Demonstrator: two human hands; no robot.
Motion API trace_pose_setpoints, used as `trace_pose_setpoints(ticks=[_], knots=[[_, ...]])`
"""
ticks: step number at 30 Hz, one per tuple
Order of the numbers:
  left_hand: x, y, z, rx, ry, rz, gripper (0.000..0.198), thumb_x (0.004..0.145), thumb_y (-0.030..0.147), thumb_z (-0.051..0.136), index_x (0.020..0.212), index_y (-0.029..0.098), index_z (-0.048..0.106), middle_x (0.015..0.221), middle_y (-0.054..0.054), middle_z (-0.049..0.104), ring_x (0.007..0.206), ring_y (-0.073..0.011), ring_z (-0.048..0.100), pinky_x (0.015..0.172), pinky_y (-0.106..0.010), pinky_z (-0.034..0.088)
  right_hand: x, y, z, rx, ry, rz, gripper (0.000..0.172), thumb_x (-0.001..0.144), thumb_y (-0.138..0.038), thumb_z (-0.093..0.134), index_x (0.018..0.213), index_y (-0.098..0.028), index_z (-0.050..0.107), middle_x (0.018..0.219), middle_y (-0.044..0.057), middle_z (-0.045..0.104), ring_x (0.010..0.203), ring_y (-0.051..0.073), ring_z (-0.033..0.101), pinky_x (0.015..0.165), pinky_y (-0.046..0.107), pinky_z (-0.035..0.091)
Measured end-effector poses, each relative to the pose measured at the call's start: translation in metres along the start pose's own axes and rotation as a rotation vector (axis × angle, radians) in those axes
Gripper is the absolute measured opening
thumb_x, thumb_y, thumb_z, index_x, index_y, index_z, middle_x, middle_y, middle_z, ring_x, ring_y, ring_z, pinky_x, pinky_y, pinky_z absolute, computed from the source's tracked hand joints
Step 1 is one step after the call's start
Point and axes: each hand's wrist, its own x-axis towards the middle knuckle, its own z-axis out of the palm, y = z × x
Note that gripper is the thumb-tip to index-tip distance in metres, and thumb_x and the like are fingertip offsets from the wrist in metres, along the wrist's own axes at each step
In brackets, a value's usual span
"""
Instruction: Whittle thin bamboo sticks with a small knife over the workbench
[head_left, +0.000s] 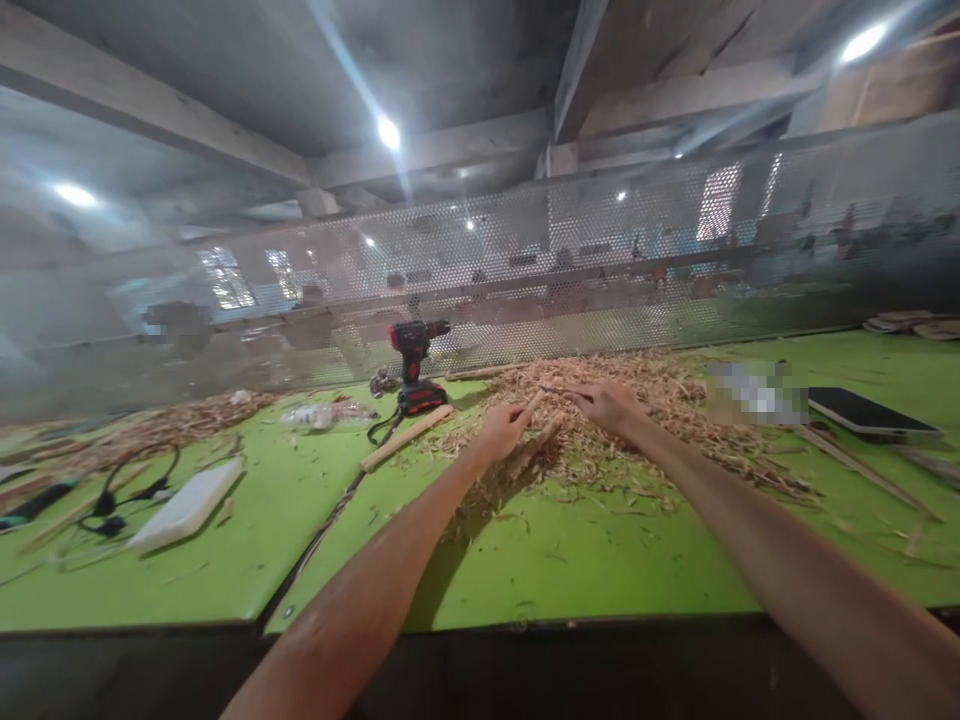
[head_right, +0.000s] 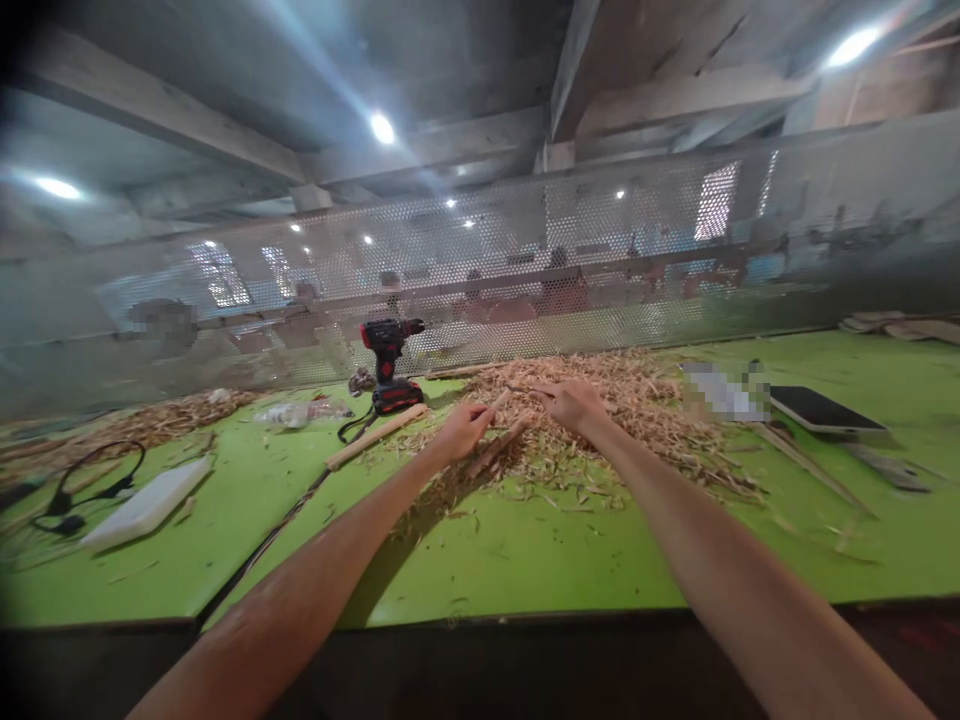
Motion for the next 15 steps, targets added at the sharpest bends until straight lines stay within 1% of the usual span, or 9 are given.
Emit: trace_pose_setpoints(ticks=[4,6,8,10,11,12,13,15], knots=[[-0.001,0.004,-0.002,0.012,-0.002,0.037,0.04,0.095,0.039,0.047,0.058,0.024,0.046,0.056,0.001,0.043,0.06,-0.0173,0.039,0.062,-0.032,0.026,-0.001,-0.004,0.002,0.0,-0.005,0.003,0.048,0.108,-0.053,0.039,0.134,-0.035,0.075,0.119,0.007,0.079,0.106,0.031,0.075,0.081,0.037,0.057],[-0.002,0.005,-0.002,0.017,-0.01,0.049,0.039,0.095,0.04,0.047,0.059,0.024,0.046,0.055,0.001,0.041,0.06,-0.0172,0.038,0.062,-0.032,0.025,0.0,-0.006,0.006,0.003,-0.003,0.012,0.046,0.107,-0.052,0.042,0.131,-0.035,0.077,0.12,0.007,0.079,0.106,0.031,0.075,0.082,0.037,0.057],[-0.005,0.008,-0.003,0.022,-0.022,0.059,0.038,0.094,0.039,0.046,0.06,0.023,0.045,0.055,0.002,0.039,0.06,-0.0163,0.036,0.061,-0.031,0.023,0.0,-0.001,0.008,0.02,0.005,0.037,0.042,0.106,-0.05,0.046,0.128,-0.035,0.078,0.119,0.007,0.08,0.105,0.03,0.074,0.082,0.035,0.055],[-0.008,0.012,-0.005,0.033,-0.049,0.082,0.037,0.094,0.039,0.048,0.061,0.022,0.045,0.056,0.004,0.037,0.06,-0.0147,0.034,0.061,-0.031,0.022,-0.001,0.013,0.004,0.073,0.032,0.153,0.036,0.103,-0.048,0.054,0.122,-0.034,0.082,0.113,0.007,0.081,0.099,0.028,0.075,0.078,0.033,0.053],[-0.01,0.015,-0.006,0.039,-0.066,0.098,0.037,0.093,0.039,0.05,0.061,0.022,0.045,0.056,0.004,0.037,0.06,-0.014,0.034,0.061,-0.03,0.023,-0.002,0.024,-0.001,0.104,0.06,0.243,0.033,0.101,-0.046,0.057,0.118,-0.033,0.083,0.11,0.008,0.082,0.094,0.027,0.075,0.075,0.032,0.052],[-0.012,0.017,-0.007,0.046,-0.082,0.116,0.037,0.093,0.04,0.052,0.062,0.021,0.046,0.058,0.005,0.037,0.06,-0.0134,0.034,0.061,-0.03,0.023,-0.003,0.036,-0.007,0.153,0.098,0.364,0.03,0.099,-0.044,0.062,0.113,-0.031,0.085,0.106,0.01,0.082,0.089,0.026,0.075,0.07,0.031,0.05],[-0.013,0.019,-0.008,0.052,-0.096,0.133,0.037,0.093,0.041,0.053,0.063,0.02,0.048,0.059,0.005,0.039,0.061,-0.0129,0.036,0.061,-0.029,0.025,-0.003,0.048,-0.013,0.152,0.156,0.445,0.031,0.099,-0.039,0.061,0.115,-0.026,0.085,0.102,0.015,0.082,0.083,0.028,0.075,0.066,0.032,0.047],[-0.013,0.02,-0.009,0.065,-0.074,0.14,0.038,0.097,0.04,0.049,0.066,0.019,0.05,0.061,0.005,0.04,0.061,-0.0124,0.038,0.061,-0.028,0.027,-0.002,0.067,-0.025,0.157,0.256,0.524,0.043,0.104,-0.037,0.05,0.122,-0.015,0.082,0.098,0.025,0.08,0.082,0.031,0.074,0.063,0.036,0.046]])
